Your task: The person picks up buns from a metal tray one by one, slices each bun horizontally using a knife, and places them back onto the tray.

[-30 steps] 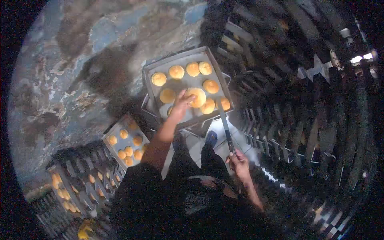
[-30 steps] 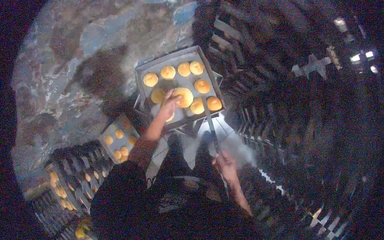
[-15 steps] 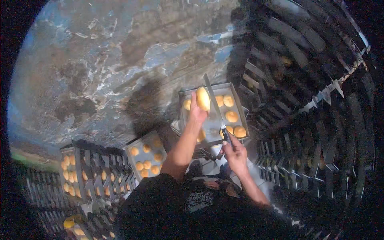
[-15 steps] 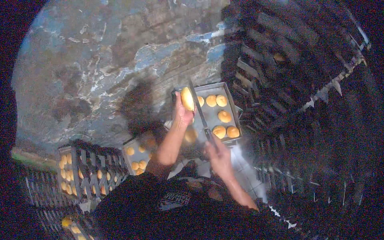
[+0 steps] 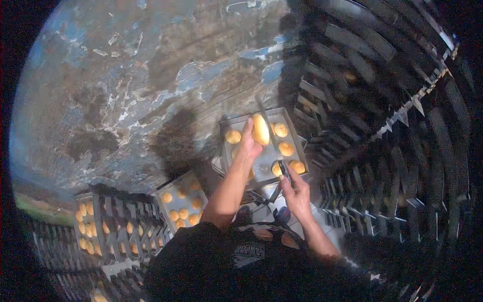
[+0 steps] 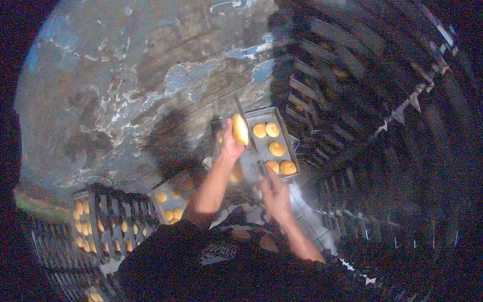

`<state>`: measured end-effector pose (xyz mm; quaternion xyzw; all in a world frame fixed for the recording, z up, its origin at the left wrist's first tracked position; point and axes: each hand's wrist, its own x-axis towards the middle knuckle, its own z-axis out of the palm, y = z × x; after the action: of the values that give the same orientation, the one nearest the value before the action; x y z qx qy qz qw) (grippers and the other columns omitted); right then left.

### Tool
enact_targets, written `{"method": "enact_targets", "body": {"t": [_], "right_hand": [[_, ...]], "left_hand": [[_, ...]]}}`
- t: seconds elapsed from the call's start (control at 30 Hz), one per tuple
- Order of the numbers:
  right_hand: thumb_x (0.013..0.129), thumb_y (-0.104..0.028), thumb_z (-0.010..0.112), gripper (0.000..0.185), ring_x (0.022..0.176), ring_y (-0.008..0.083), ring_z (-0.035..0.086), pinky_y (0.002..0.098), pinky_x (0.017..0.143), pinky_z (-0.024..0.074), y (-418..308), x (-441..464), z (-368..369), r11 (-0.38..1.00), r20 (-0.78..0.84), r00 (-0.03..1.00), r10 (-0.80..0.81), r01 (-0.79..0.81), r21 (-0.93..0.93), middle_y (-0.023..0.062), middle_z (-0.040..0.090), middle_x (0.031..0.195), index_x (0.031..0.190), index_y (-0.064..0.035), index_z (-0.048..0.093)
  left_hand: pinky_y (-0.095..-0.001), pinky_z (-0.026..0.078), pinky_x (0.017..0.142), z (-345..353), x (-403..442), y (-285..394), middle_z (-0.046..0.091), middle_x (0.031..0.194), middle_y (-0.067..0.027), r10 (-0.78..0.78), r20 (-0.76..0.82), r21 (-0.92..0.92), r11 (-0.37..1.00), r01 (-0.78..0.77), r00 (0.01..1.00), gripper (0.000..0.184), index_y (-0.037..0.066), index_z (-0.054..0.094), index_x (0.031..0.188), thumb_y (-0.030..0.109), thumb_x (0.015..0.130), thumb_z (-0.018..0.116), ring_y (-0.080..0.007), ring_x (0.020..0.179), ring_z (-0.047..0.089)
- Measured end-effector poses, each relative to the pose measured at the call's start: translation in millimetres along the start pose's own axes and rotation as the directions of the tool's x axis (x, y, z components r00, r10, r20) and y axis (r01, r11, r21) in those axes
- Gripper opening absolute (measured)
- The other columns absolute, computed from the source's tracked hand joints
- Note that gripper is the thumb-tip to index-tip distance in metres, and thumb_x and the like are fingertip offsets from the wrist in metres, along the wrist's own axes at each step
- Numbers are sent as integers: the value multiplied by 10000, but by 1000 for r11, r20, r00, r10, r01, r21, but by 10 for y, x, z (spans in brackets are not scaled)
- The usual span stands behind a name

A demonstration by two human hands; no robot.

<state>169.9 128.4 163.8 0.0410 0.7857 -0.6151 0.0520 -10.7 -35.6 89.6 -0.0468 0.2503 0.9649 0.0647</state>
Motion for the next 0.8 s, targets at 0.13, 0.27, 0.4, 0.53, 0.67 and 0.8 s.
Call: {"method": "enact_targets", "body": {"t": [0.13, 0.27, 0.4, 0.53, 0.67, 0.8], "right_hand": [[997, -193, 587, 472, 801, 143, 626, 316, 754, 526, 63, 86, -47, 990, -44, 989, -139, 137, -46, 94, 679, 891, 1408, 28, 525], [1001, -202, 586, 474, 801, 158, 642, 323, 762, 535, 0, -121, -113, 998, 0, 998, -58, 58, -37, 107, 681, 907, 1405, 36, 522], [993, -189, 605, 452, 696, 101, 584, 285, 635, 505, 228, 185, -152, 972, -84, 974, -209, 198, -123, 32, 654, 824, 1411, -24, 549], [987, -196, 608, 420, 666, 90, 555, 274, 597, 477, -44, 12, -302, 996, 8, 996, -91, 91, -16, 6, 639, 788, 1371, -26, 581], [996, -207, 607, 373, 640, 51, 534, 234, 565, 441, 145, -134, -300, 994, 32, 999, -2, -1, 108, 0, 635, 761, 1332, -46, 614], [1002, -226, 611, 372, 622, 41, 524, 235, 556, 442, -121, 171, -358, 987, 50, 995, 88, -94, 134, -14, 647, 778, 1333, -56, 621]], "left_hand": [[-373, 554, 861, -162, 107, -135, 708, 1033, -15, 41, 61, -51, 998, -38, 997, 472, 138, 665, 1158, 522, 888, 711, -194, 957, 670], [-392, 561, 889, -18, 17, 49, 703, 1085, -13, 46, 152, 3, 999, -47, 987, 451, 141, 655, 1177, 459, 873, 756, -197, 1007, 671], [-403, 566, 906, 31, -34, -154, 683, 1108, -20, 10, 195, 82, 996, -27, 981, 485, 131, 613, 1214, 394, 850, 796, -202, 1018, 669], [-418, 563, 913, -83, 65, 22, 669, 1112, -27, -38, 149, 41, 999, 32, 988, 408, 128, 574, 1249, 269, 907, 744, -213, 1037, 667], [-432, 557, 934, -198, 35, 10, 653, 1159, -50, -41, 101, 207, 978, 20, 994, 410, 99, 541, 1324, 158, 942, 678, -223, 1079, 647], [-413, 555, 934, -11, -132, -172, 634, 1184, -68, -50, 74, 303, 953, 25, 996, 494, 56, 520, 1346, 148, 904, 718, -210, 1086, 634]]}}
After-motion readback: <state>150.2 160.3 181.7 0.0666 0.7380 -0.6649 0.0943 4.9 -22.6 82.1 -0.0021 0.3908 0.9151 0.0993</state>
